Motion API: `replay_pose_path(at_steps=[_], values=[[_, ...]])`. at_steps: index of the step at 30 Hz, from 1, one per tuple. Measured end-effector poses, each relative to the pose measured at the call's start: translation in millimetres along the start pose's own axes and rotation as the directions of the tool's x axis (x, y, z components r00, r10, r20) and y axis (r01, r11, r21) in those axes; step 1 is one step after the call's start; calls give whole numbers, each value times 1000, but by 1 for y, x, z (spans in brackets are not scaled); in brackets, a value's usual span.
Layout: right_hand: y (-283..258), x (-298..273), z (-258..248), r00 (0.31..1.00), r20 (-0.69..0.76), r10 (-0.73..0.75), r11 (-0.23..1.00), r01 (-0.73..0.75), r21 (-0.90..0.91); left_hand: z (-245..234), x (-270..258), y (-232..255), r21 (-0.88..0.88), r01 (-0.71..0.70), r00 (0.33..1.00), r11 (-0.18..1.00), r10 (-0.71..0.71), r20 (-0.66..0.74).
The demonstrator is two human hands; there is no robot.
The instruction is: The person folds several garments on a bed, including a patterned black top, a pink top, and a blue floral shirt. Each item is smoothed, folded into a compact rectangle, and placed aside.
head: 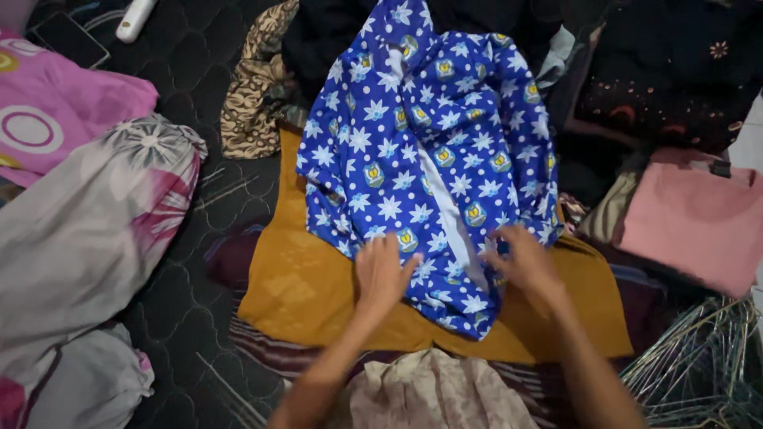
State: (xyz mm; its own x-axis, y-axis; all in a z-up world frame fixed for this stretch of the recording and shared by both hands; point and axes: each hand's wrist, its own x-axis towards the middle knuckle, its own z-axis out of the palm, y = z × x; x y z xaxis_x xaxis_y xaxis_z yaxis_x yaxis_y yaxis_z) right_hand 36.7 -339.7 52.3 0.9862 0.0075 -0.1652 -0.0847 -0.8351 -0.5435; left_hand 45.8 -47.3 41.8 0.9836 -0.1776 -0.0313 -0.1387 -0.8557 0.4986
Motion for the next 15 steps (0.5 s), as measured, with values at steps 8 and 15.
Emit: replay_pose_path(at_steps=[8,15], values=[[34,-36,55,958,-287,-17,1000,14,-15,44,-31,-22,186,-94,983,978,121,-139],[31,-96,13,983,-60,176,845,-119,522,-10,-48,-56,-622,-100,994,777,47,-101]])
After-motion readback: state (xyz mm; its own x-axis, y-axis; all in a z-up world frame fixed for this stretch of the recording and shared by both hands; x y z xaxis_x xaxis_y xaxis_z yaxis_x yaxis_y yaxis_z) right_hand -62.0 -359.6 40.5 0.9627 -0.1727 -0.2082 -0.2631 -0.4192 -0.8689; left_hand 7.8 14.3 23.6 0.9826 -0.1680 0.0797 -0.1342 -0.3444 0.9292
